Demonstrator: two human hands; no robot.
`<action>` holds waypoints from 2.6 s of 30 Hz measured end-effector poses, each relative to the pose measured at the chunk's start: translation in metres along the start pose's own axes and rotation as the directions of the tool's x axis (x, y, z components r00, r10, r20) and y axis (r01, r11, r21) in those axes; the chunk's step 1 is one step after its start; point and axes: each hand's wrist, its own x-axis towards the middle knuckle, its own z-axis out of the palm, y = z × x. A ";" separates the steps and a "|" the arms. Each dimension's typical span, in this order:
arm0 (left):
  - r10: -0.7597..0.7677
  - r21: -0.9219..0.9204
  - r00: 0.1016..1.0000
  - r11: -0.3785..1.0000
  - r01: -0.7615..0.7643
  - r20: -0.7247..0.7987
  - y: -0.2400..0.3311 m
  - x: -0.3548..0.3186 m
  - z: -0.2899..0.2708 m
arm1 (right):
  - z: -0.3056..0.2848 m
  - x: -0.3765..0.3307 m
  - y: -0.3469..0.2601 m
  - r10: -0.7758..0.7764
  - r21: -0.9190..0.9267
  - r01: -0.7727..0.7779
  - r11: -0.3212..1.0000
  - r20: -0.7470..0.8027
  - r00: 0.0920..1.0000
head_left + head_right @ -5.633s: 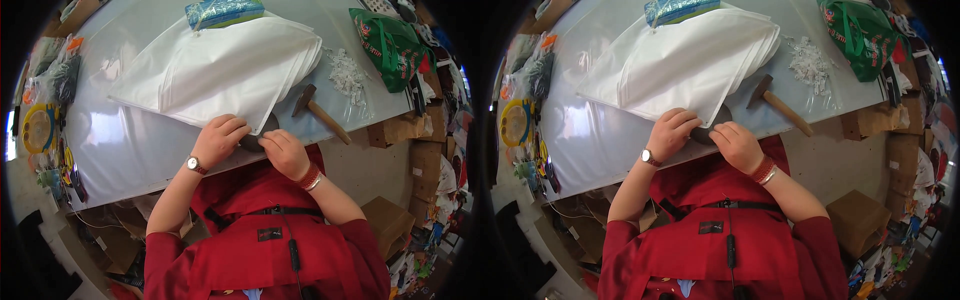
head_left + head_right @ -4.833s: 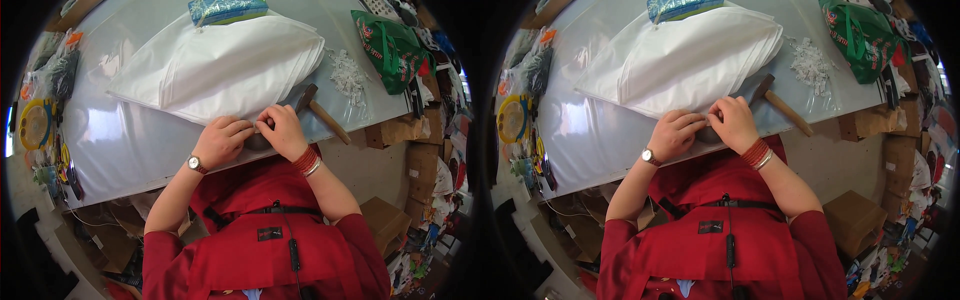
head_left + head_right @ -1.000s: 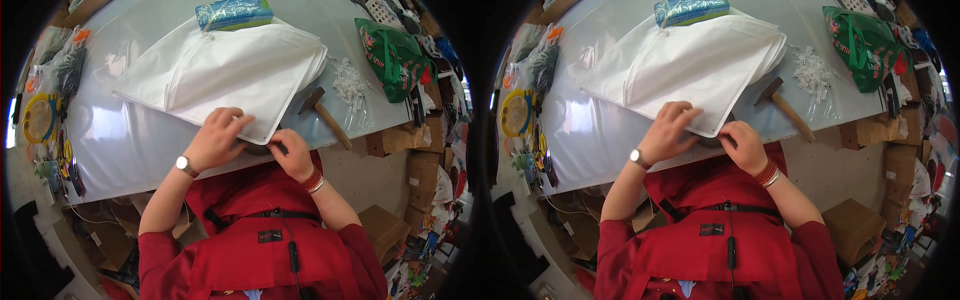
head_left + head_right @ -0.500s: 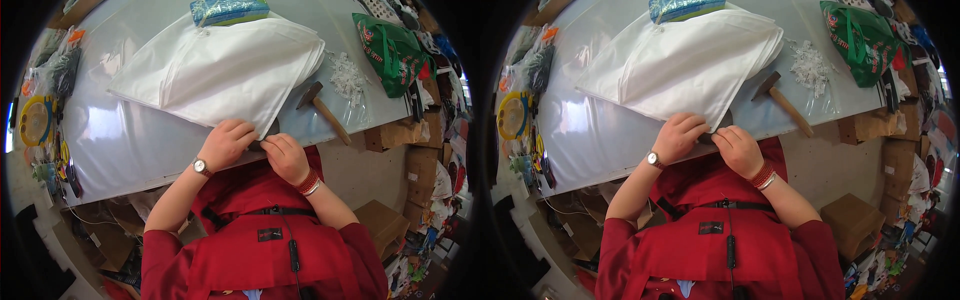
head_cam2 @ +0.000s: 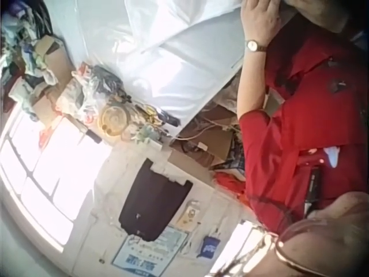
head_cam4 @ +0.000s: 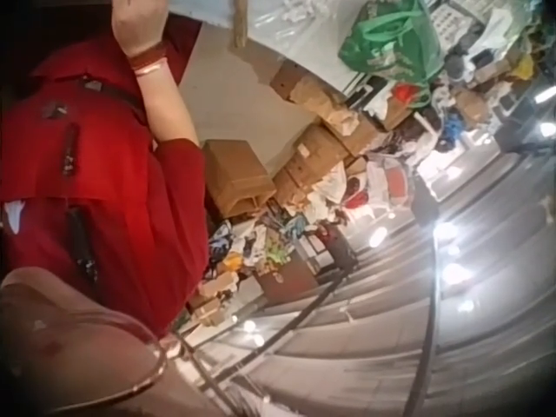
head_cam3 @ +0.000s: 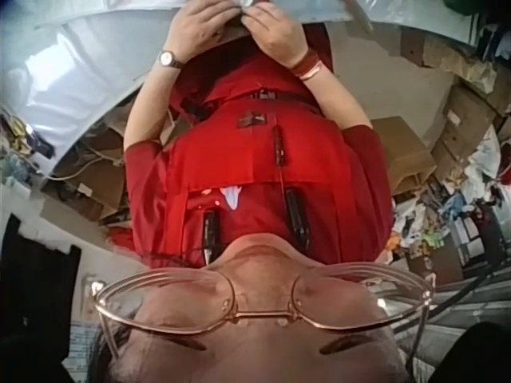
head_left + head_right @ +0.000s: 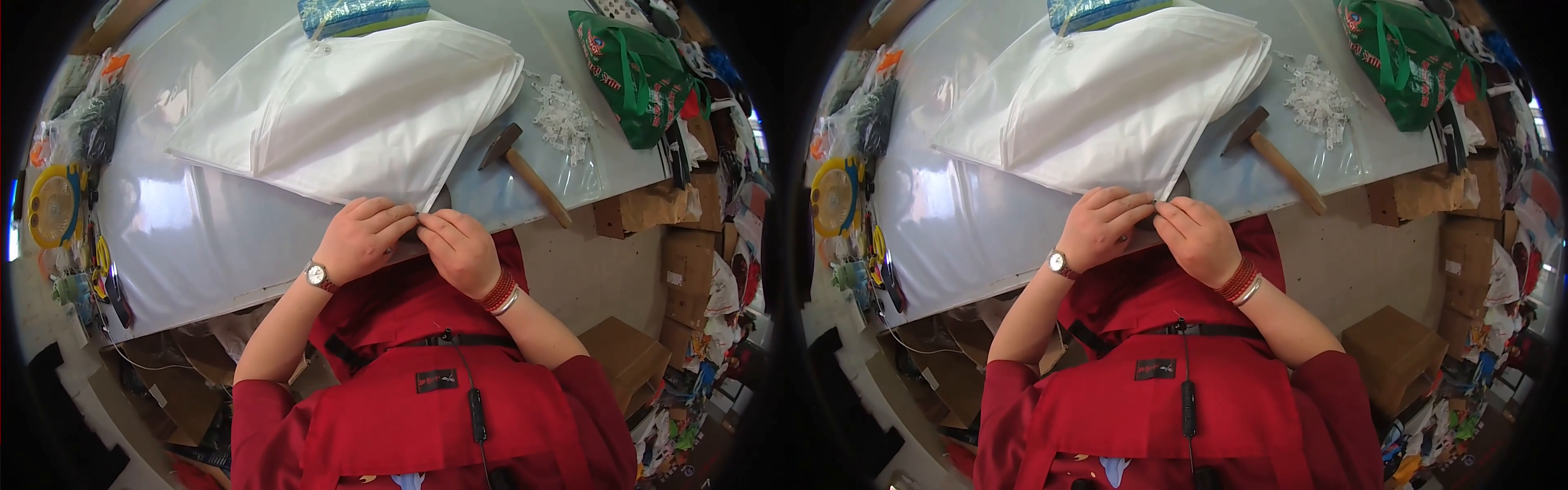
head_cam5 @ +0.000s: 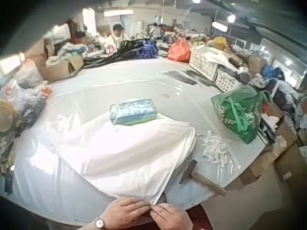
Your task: Manually installing metal grommets or rivets onto white fabric pieces using a hand hammer and a metal base tool.
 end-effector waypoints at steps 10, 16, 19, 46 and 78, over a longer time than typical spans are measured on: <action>-0.004 0.038 1.000 0.999 0.004 0.008 0.003 -0.006 -0.003 | 0.002 0.033 0.020 0.420 0.201 -0.460 0.865 0.210 0.883; 0.004 0.050 1.000 0.999 -0.005 0.008 0.004 -0.008 -0.002 | 0.001 0.029 0.031 0.352 0.360 -0.474 0.804 0.356 0.866; 0.014 0.043 0.999 0.999 -0.016 0.034 0.002 -0.009 -0.003 | 0.005 0.025 0.028 0.378 0.319 -0.482 0.816 0.337 0.862; -0.361 -0.077 0.922 0.933 0.353 -0.144 0.035 -0.016 0.024 | 0.012 0.004 0.024 0.474 0.319 -0.506 0.801 0.178 0.862; -0.440 -0.259 0.874 0.886 0.385 -0.205 0.028 0.003 0.033 | -0.061 -0.054 0.048 0.528 -0.077 -0.532 0.843 -0.071 0.846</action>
